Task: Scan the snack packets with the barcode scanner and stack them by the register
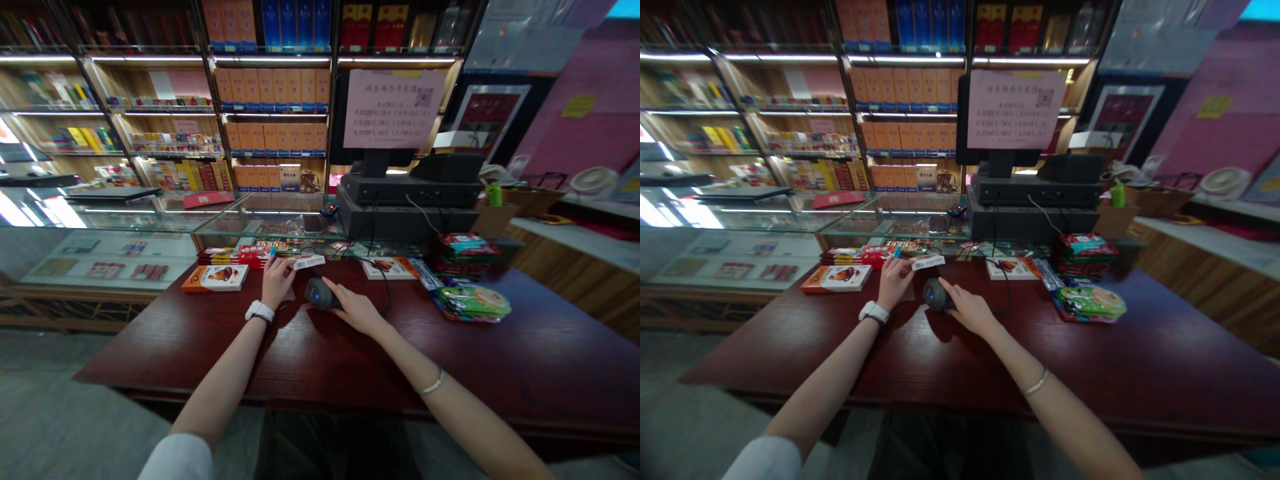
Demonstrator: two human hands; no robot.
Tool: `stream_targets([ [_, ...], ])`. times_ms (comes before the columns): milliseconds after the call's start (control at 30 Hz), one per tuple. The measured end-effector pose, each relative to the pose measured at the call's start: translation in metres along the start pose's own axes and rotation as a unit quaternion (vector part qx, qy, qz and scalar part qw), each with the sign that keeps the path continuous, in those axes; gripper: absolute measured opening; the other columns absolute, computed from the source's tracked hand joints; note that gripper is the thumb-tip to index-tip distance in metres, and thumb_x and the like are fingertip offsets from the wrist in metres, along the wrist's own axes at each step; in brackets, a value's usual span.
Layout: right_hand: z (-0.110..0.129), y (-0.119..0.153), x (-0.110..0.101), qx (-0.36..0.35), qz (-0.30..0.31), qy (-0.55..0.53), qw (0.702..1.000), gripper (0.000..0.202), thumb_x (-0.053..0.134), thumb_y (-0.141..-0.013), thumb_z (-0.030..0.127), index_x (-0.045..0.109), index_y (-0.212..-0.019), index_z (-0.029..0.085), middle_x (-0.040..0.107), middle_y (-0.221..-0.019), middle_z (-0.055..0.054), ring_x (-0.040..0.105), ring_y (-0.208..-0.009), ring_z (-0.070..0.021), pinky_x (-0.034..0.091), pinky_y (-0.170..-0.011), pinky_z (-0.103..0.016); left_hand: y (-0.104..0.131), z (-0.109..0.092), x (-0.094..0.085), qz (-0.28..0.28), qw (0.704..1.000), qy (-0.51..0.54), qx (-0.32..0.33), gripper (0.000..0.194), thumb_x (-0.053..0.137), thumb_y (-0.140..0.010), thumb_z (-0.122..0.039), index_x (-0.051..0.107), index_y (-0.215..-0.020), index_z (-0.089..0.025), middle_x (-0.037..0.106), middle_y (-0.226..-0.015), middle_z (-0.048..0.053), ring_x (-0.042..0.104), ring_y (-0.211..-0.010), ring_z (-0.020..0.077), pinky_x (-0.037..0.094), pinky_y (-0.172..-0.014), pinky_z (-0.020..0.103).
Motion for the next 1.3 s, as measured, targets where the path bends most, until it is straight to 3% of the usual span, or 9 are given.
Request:
stream_targets([
  [167, 0.006, -0.002, 0.009, -0.019, 0.01, 0.088, 0.996, 0.078, 0.059, -0.091, 0.033, 0.015, -0.154, 0.033, 0.061, -0.118, -0.009, 0.063, -0.103, -0.026, 0.053, -0.08, -0.035, 0.002, 0.002, 0.005, 0.008, 1.0, -0.001, 0.008, 0.014, 0.059, -0.088, -0.023, 0.066, -0.1, -0.025, 0.068, -0.087, 0.001, 0.066, -0.089, 0.0186, 0.037, -0.111, 0.045],
  [333, 0.007, -0.001, 0.015, -0.044, 0.014, 0.098, 0.994, 0.076, 0.059, -0.091, 0.031, 0.017, -0.154, 0.029, 0.061, -0.12, -0.01, 0.062, -0.101, -0.026, 0.049, -0.087, -0.039, 0.002, 0.001, 0.006, 0.008, 1.0, -0.003, 0.015, 0.013, 0.059, -0.088, -0.023, 0.066, -0.099, -0.024, 0.068, -0.087, 0.001, 0.065, -0.089, 0.019, 0.037, -0.111, 0.045],
  [467, 0.007, 0.001, 0.015, -0.056, 0.034, 0.043, 0.997, 0.078, 0.058, -0.088, 0.023, 0.019, -0.154, 0.031, 0.058, -0.126, -0.01, 0.061, -0.106, -0.0258, 0.048, -0.091, -0.041, 0.001, -0.001, 0.004, 0.015, 1.0, 0.003, 0.005, 0.014, 0.058, -0.088, -0.023, 0.065, -0.1, -0.024, 0.069, -0.088, 0.001, 0.066, -0.089, 0.0195, 0.038, -0.11, 0.045],
  [600, 0.004, 0.002, 0.008, -0.089, 0.021, -0.091, 0.992, 0.081, 0.054, -0.078, 0.013, 0.027, -0.152, 0.03, 0.052, -0.139, -0.01, 0.056, -0.119, -0.0266, 0.044, -0.101, -0.045, 0.0, 0.0, -0.002, -0.001, 1.0, 0.003, -0.017, 0.014, 0.058, -0.088, -0.022, 0.063, -0.101, -0.024, 0.07, -0.092, 0.002, 0.066, -0.092, 0.0203, 0.037, -0.11, 0.045],
  [733, -0.012, -0.003, -0.002, -0.081, -0.08, -0.224, 0.968, 0.073, 0.048, -0.075, 0.01, 0.037, -0.146, 0.027, 0.054, -0.135, -0.008, 0.056, -0.118, -0.0217, 0.042, -0.107, -0.043, -0.003, -0.004, -0.01, -0.018, 1.0, 0.001, -0.011, 0.015, 0.055, -0.089, -0.021, 0.062, -0.102, -0.025, 0.071, -0.097, 0.003, 0.066, -0.097, 0.0208, 0.036, -0.112, 0.046],
  [900, -0.038, -0.008, -0.016, -0.014, -0.239, -0.208, 0.949, 0.064, 0.052, -0.084, 0.023, 0.037, -0.146, 0.024, 0.048, -0.143, -0.011, 0.048, -0.13, -0.0246, 0.038, -0.111, -0.048, -0.006, -0.026, -0.017, -0.018, 0.999, 0.018, 0.033, 0.016, 0.052, -0.09, -0.017, 0.062, -0.101, -0.025, 0.071, -0.096, 0.001, 0.067, -0.094, 0.0183, 0.035, -0.114, 0.045],
  [1100, -0.055, -0.005, -0.027, 0.011, -0.295, -0.16, 0.942, 0.053, 0.048, -0.089, 0.026, 0.044, -0.142, 0.025, 0.051, -0.144, -0.008, 0.043, -0.136, -0.0222, 0.03, -0.117, -0.048, -0.006, -0.06, -0.023, -0.017, 0.996, 0.05, 0.076, 0.016, 0.051, -0.092, -0.021, 0.064, -0.1, -0.025, 0.071, -0.091, -0.001, 0.067, -0.086, 0.0159, 0.032, -0.116, 0.047],
  [1300, -0.059, 0.003, -0.035, -0.002, -0.349, -0.145, 0.926, 0.044, 0.045, -0.091, 0.021, 0.054, -0.134, 0.024, 0.059, -0.137, -0.007, 0.051, -0.13, -0.0196, 0.036, -0.114, -0.045, -0.003, -0.073, -0.023, -0.017, 0.991, 0.079, 0.103, 0.016, 0.052, -0.093, -0.023, 0.065, -0.101, -0.025, 0.072, -0.091, 0.0, 0.066, -0.084, 0.015, 0.036, -0.114, 0.045],
])
Point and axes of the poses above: each hand's wrist, its own y-axis away from the middle knuckle, its own x-axis out of the palm, z = x × y, the point moved 6 cm from there along -y, towards the middle knuckle
